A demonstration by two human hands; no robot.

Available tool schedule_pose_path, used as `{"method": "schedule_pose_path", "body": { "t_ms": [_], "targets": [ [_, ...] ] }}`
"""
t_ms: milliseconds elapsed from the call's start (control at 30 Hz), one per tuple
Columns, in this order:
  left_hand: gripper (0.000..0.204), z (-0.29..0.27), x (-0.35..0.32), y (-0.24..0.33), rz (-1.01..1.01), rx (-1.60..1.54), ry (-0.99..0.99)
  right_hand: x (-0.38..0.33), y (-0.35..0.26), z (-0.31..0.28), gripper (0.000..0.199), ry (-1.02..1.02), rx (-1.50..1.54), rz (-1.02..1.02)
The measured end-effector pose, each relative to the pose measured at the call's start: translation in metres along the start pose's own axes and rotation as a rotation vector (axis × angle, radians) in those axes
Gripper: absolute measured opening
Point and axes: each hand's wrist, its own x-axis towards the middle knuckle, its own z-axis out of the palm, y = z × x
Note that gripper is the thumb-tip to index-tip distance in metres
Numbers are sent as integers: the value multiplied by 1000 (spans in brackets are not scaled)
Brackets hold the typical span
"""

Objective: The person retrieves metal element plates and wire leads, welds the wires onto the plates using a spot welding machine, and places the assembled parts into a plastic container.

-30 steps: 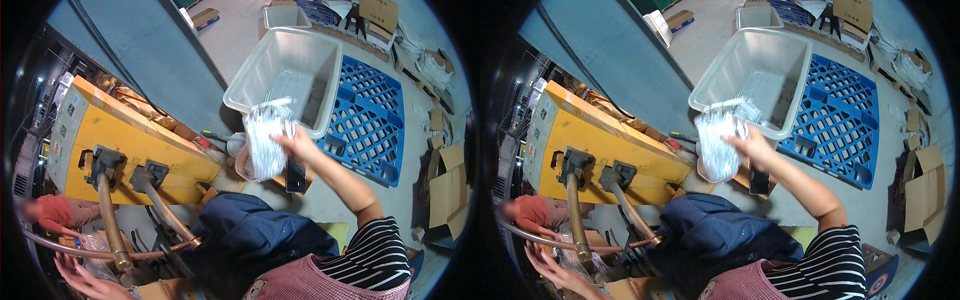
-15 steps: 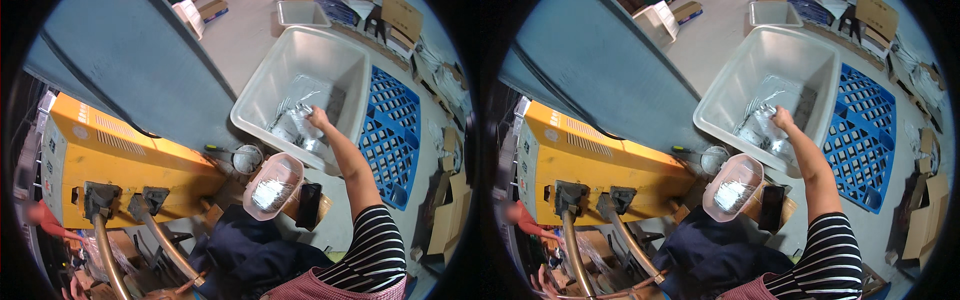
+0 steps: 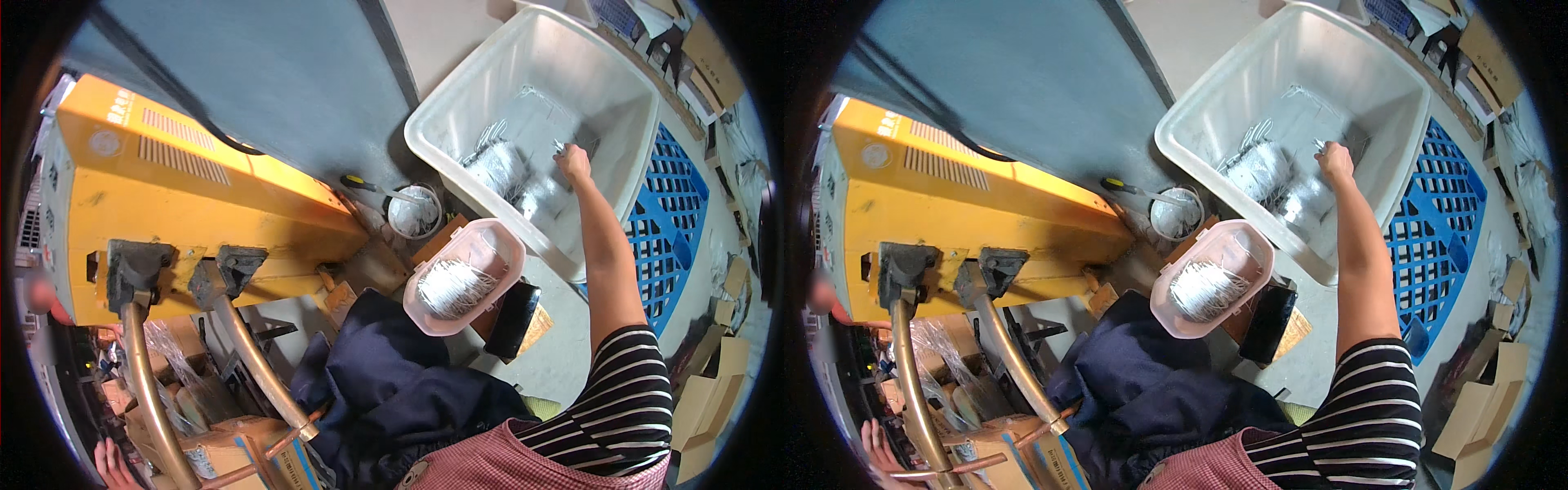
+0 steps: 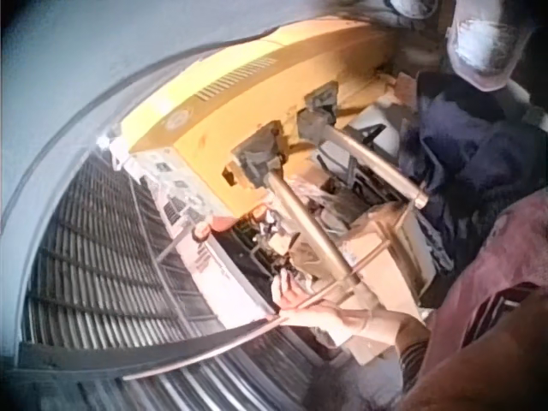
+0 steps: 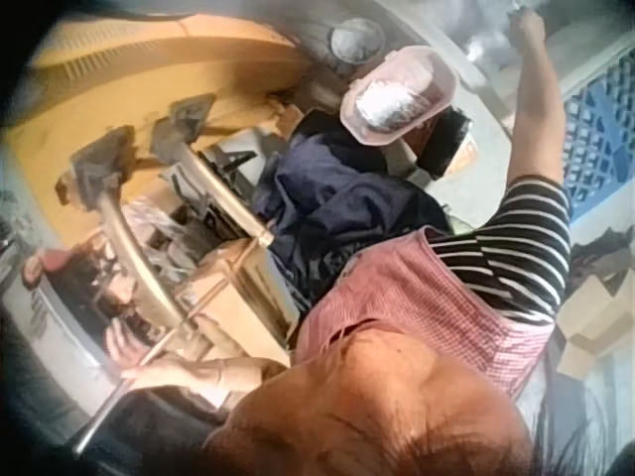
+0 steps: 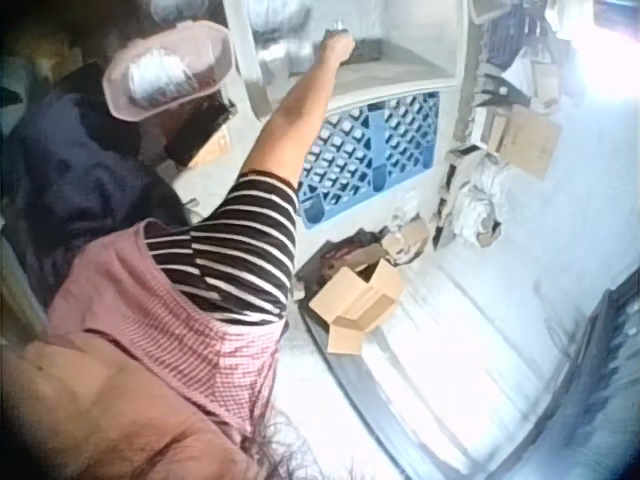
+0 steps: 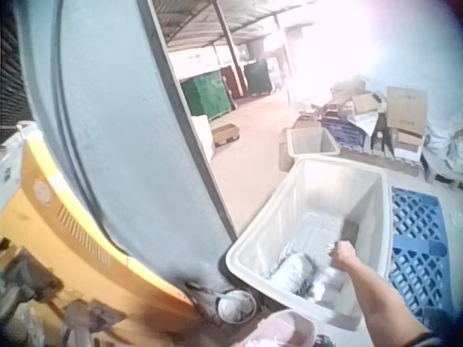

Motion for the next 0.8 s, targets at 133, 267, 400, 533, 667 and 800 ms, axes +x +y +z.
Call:
{"method": "schedule_pose_path", "body": {
  "t_ms": [133, 267, 400, 533, 667, 800],
  "targets": [
    [68, -20, 13, -49, 27, -130, -46, -23, -7, -37, 37, 128, 351, -41],
    [87, -40, 4, -41, 165, 13, -30, -105, -91, -73, 44, -218, 1136, -23],
    [76, -6, 0, -37, 235, 122, -159, -228, -129, -100, 27, -458, 1412, -124],
    [18, -16, -8, -22, 947, 864, 94, -358, -178, -82, 28, -780, 1697, -13],
    [40, -20, -50, -35, 296, -251, -159, -494, -227, -35, 29, -731, 1524, -171],
    [46, -67, -117, -89, 293, -91, -227, -553, -234, -23, 44, -494, 903, -961]
  ]
}}
